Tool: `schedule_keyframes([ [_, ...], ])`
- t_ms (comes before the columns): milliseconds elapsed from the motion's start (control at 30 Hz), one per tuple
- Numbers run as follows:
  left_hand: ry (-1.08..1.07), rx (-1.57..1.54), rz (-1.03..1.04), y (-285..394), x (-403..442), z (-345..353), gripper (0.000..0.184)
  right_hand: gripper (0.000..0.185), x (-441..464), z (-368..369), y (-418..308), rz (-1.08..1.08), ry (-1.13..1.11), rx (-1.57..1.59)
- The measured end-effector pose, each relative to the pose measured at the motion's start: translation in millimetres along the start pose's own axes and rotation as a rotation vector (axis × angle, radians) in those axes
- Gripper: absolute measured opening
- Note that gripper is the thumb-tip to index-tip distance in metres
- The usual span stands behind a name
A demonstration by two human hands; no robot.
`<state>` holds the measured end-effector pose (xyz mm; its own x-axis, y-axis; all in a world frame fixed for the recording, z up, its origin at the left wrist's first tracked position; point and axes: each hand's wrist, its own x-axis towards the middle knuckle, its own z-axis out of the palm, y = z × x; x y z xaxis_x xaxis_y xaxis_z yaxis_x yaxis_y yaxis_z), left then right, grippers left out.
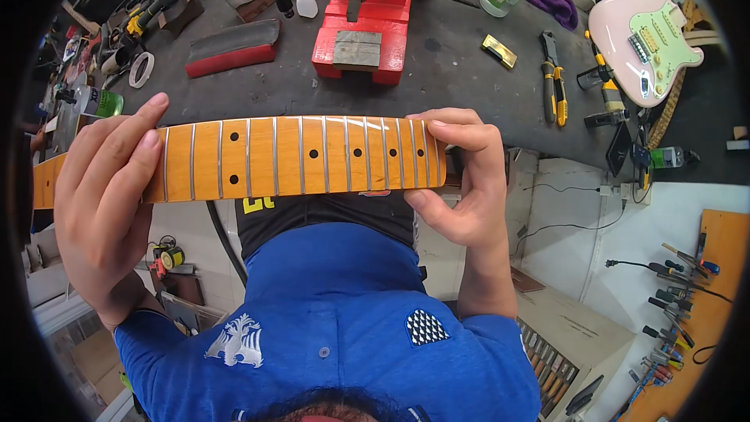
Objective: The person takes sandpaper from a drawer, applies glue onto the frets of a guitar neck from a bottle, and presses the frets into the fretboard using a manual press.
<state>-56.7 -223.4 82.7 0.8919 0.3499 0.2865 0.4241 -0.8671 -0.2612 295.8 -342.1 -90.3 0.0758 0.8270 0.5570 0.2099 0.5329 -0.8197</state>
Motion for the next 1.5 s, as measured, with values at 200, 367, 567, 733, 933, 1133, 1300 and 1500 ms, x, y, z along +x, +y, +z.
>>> schedule_keyframes([
  [200,0.099,0.072,0.050,0.7,4.3,1.9,0.026,0.067,1.6,0.2,1.3,0.011,-0.029,-0.074],
  [367,0.091,0.106,0.100,-3.8,6.5,2.6,0.027,0.065,1.1,3.1,4.0,0.036,-0.023,-0.091],
  [567,0.061,0.097,0.099,-5.5,14.2,4.0,0.036,0.060,-3.9,2.2,7.0,0.111,0.020,-0.102],
  [733,-0.031,0.083,0.055,-5.0,21.4,-4.6,0.039,0.058,-6.8,2.7,8.9,0.172,0.056,-0.079],
  [933,-0.091,0.065,0.042,-14.3,26.5,-1.9,0.039,0.059,-4.4,1.9,6.9,0.222,0.072,-0.050],
  [1133,-0.082,-0.052,0.058,-28.9,29.8,15.6,0.041,0.058,-4.5,-0.4,7.1,0.231,0.085,-0.080],
  [1300,-0.102,-0.114,0.077,-40.5,33.2,30.9,0.042,0.057,-3.5,-3.2,9.3,0.244,0.096,-0.107],
  [1500,-0.051,-0.201,0.117,-54.2,39.1,55.7,0.041,0.055,-1.8,-4.1,12.3,0.257,0.116,-0.104],
])
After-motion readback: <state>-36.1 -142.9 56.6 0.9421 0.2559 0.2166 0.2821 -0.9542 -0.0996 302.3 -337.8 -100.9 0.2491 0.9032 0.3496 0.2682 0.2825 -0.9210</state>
